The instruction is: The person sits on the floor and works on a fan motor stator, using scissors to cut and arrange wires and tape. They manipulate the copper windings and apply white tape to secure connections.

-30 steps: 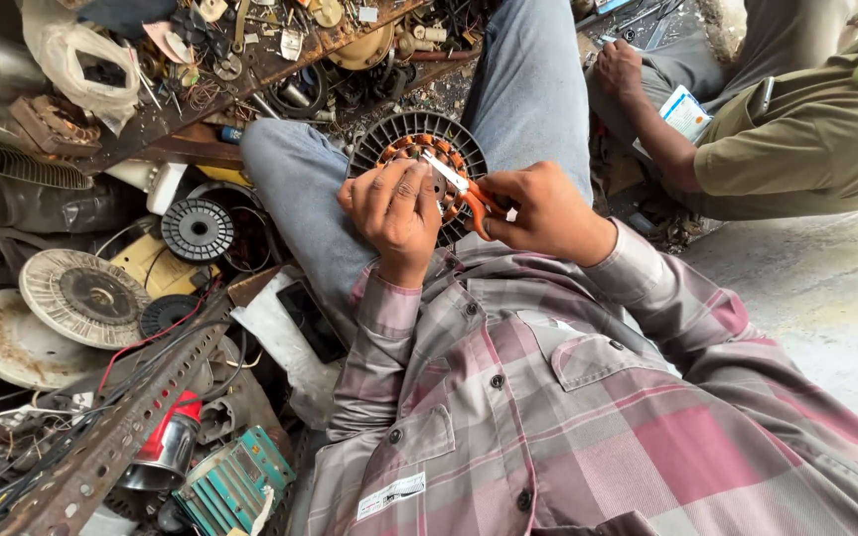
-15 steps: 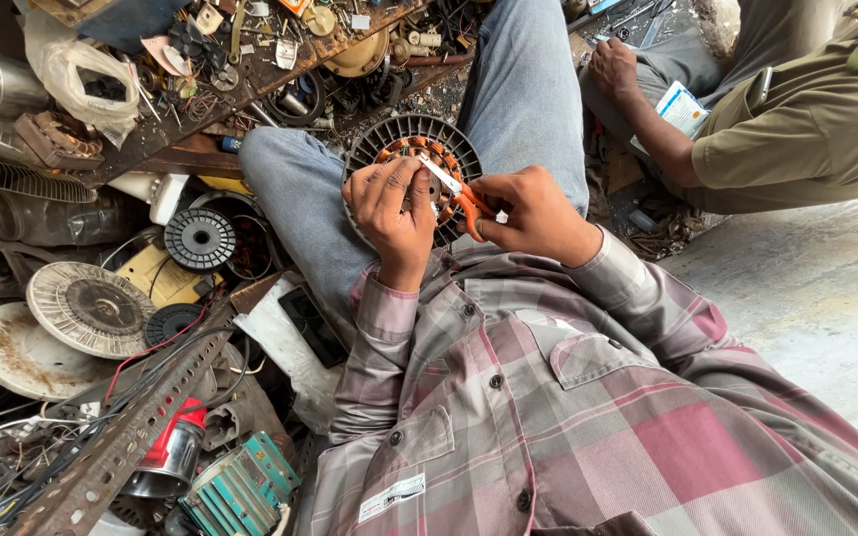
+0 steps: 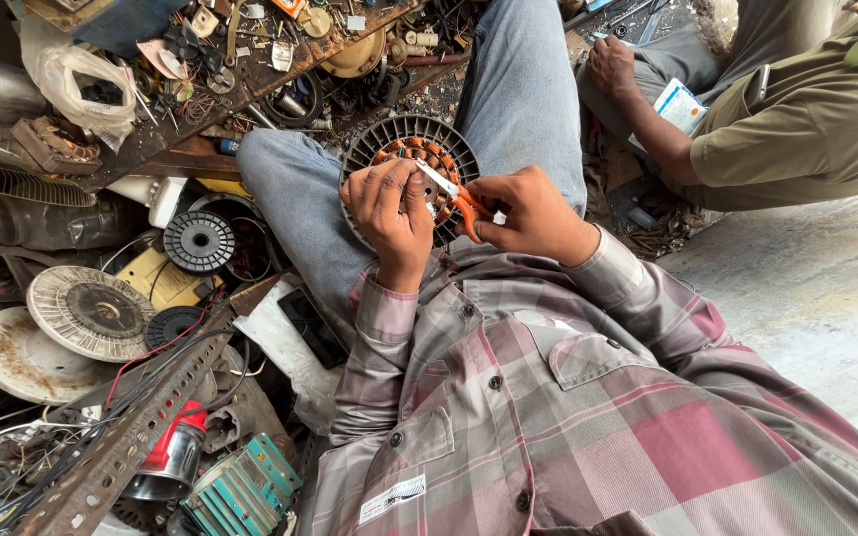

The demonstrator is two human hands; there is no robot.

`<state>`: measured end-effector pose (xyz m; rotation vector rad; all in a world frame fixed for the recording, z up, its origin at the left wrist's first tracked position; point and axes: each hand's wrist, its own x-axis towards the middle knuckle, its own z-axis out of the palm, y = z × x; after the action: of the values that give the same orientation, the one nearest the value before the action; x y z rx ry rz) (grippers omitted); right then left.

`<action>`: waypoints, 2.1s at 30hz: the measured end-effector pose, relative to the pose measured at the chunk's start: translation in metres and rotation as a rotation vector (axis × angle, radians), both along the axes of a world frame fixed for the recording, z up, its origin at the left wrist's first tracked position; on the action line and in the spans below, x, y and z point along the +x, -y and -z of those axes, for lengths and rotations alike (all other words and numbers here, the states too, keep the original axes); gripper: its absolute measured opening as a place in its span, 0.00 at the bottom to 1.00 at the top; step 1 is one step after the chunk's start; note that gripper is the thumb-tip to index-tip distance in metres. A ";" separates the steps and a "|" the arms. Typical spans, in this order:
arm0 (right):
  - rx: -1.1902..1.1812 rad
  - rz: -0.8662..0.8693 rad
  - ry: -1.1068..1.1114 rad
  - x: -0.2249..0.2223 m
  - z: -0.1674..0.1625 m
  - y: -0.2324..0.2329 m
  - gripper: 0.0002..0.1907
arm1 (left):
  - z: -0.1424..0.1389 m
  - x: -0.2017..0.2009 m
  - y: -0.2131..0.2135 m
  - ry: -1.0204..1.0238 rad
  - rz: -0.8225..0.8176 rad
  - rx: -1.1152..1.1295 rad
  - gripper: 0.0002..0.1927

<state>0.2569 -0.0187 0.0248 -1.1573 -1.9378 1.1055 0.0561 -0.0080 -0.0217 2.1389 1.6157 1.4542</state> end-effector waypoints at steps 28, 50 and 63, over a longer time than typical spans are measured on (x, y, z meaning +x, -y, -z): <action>-0.135 0.051 -0.115 0.014 0.011 0.010 0.16 | -0.016 0.003 0.006 0.008 0.006 -0.048 0.08; -0.114 0.043 -0.027 -0.002 0.008 -0.006 0.19 | -0.017 0.007 -0.001 -0.041 -0.004 -0.059 0.09; -0.006 -0.063 -0.019 0.006 0.011 -0.016 0.17 | -0.006 0.005 -0.002 0.106 0.047 -0.170 0.09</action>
<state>0.2629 -0.0026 0.0142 -1.0912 -1.9695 1.1515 0.0611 -0.0059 -0.0152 1.9610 1.5790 1.3393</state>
